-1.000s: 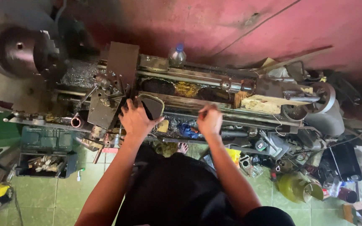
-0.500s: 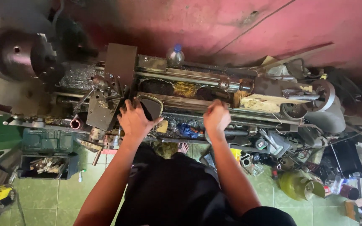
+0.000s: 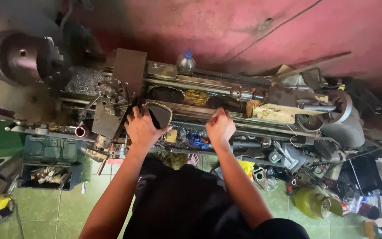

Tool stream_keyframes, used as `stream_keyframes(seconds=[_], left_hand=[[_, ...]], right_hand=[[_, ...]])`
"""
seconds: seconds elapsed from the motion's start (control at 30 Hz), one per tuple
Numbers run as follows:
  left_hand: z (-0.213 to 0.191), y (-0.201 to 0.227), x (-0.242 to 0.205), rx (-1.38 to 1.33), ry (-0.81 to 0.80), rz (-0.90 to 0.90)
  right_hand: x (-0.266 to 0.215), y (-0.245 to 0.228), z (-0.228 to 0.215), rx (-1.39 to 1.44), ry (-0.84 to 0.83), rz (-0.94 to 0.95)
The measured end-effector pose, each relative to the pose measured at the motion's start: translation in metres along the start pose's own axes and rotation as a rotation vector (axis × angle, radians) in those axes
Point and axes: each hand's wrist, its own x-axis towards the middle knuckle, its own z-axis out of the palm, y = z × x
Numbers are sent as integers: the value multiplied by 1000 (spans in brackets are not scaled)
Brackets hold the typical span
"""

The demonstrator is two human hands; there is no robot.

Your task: The person uses a brush to clean metal shavings and debris from the bed of a metal lathe. They hold a small container in their left hand while scrubbing the machine's surface with the brush in their right hand.

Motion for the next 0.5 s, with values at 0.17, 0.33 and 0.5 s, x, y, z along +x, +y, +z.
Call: stream_keyframes(seconds=[0.17, 0.33, 0.5], left_hand=[[-1, 0, -1, 4, 0, -1], [0, -2, 6, 18, -9, -21], [4, -9, -2, -31, 76, 43]], right_hand=[[-10, -23, 30, 152, -103, -108], [0, -56, 73, 739, -62, 26], [22, -46, 49, 448, 60, -40]])
